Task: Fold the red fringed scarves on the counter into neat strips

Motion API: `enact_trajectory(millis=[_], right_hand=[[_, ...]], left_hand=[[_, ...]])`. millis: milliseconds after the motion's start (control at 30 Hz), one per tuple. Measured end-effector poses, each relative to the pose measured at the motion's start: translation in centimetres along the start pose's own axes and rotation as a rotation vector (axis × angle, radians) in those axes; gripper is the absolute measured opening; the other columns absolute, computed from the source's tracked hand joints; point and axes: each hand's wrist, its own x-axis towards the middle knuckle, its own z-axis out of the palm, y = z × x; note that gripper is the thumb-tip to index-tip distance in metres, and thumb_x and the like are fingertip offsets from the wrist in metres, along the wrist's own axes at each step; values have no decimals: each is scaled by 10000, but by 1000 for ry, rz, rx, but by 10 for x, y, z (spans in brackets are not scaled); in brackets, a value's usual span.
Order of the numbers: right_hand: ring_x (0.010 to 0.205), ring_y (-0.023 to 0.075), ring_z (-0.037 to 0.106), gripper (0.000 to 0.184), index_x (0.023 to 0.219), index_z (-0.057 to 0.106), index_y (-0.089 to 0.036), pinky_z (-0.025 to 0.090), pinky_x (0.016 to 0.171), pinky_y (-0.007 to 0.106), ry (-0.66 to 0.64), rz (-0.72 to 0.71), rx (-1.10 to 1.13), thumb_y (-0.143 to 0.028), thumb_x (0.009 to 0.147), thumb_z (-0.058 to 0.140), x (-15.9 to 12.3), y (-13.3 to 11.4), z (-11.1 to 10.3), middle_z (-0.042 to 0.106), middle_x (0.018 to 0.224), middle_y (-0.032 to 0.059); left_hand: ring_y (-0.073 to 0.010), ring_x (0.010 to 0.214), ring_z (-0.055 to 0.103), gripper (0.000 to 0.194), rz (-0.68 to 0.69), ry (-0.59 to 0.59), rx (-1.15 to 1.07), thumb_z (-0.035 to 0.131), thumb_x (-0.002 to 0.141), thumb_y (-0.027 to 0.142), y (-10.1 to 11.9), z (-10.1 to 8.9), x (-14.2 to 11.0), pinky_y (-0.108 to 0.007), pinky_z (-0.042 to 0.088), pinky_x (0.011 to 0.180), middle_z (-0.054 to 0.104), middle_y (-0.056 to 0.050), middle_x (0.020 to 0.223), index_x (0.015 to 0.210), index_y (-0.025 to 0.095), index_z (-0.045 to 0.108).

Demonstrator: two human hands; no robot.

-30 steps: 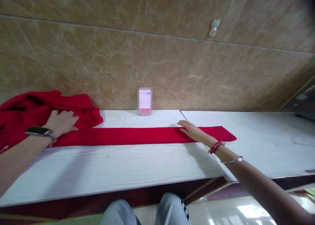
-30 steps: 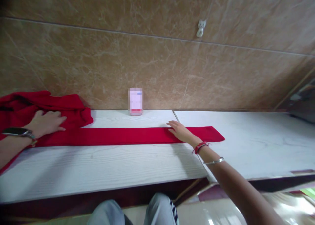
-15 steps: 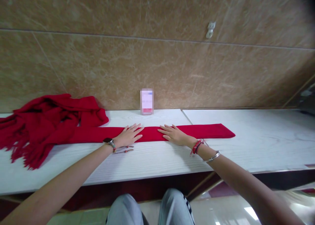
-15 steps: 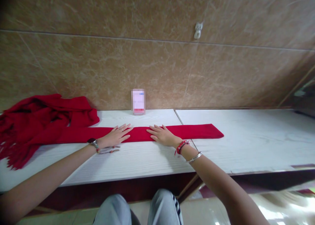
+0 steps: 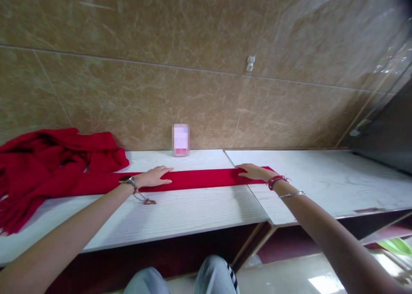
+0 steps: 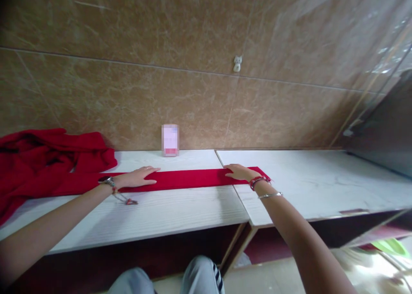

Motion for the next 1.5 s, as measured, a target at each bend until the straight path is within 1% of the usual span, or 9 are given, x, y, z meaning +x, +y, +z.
enact_trajectory(millis=[300,433,600,767,900,1000,1133,1333,1500], right_hand=[[775,243,614,390,955,636,-219,461,620,319,-266,37,133,-257,569,674,54,-31,-24,671,864,49],[691,216,588,222,776,633,-200,417,569,290,-225,5,117,-283,572,661,50,-24,-21,650,751,39],[745,210,583,256,856,618,-192,411,604,275,-195,-53,18,-291,621,644,40,-22,-25,643,842,48],[792,213,577,164,889,588,-141,421,675,284,198,-62,-159,-216,777,496,23,-35,-31,620,898,114],[802,207,567,220,887,567,-140,445,692,296,428,-163,-284,-91,811,366,-9,-41,-9,604,922,127],[871,216,575,265,910,578,-140,465,755,323,414,-298,-307,-71,809,343,-32,-37,16,619,952,129],[955,232,583,391,1110,543,-115,470,817,375,423,-276,-291,-56,781,339,-44,-29,31,628,1047,143],[1016,219,572,454,1178,530,-153,465,856,371,341,-286,-219,-55,775,344,-42,-32,29,601,1150,107],[971,210,598,438,1121,582,-171,463,843,321,181,-151,-9,-95,747,367,-34,-21,8,641,1085,81]], left_hand=[[-252,1013,548,608,-91,-183,-22,523,686,579,-13,-22,6,-287,393,872,592,-131,1141,1082,121,576],[-265,1063,523,655,-131,-183,1,570,638,581,-26,-23,-4,-290,387,882,570,-123,1185,1117,134,561],[-240,1010,549,608,-172,-215,124,626,616,514,-50,-38,-23,-268,410,830,591,-101,1147,1101,153,564],[-208,887,576,299,-109,15,263,572,736,365,-52,-56,-48,-258,419,777,631,-74,963,938,145,592],[-189,876,572,168,-53,180,394,482,781,152,-42,-39,-84,-261,427,752,597,-63,965,930,163,558],[-189,926,562,261,35,106,472,502,735,61,-37,-15,-109,-267,426,784,582,-57,1016,960,182,552],[-185,979,548,379,51,92,498,510,727,42,-34,-4,-123,-271,416,830,559,-59,1091,1072,199,530],[-180,954,555,513,52,86,490,507,738,53,-30,-7,-122,-255,421,803,537,-66,1146,1224,212,472],[-174,929,557,262,13,177,324,468,814,155,-42,-20,-118,-251,395,853,601,-74,1028,1039,165,603]])
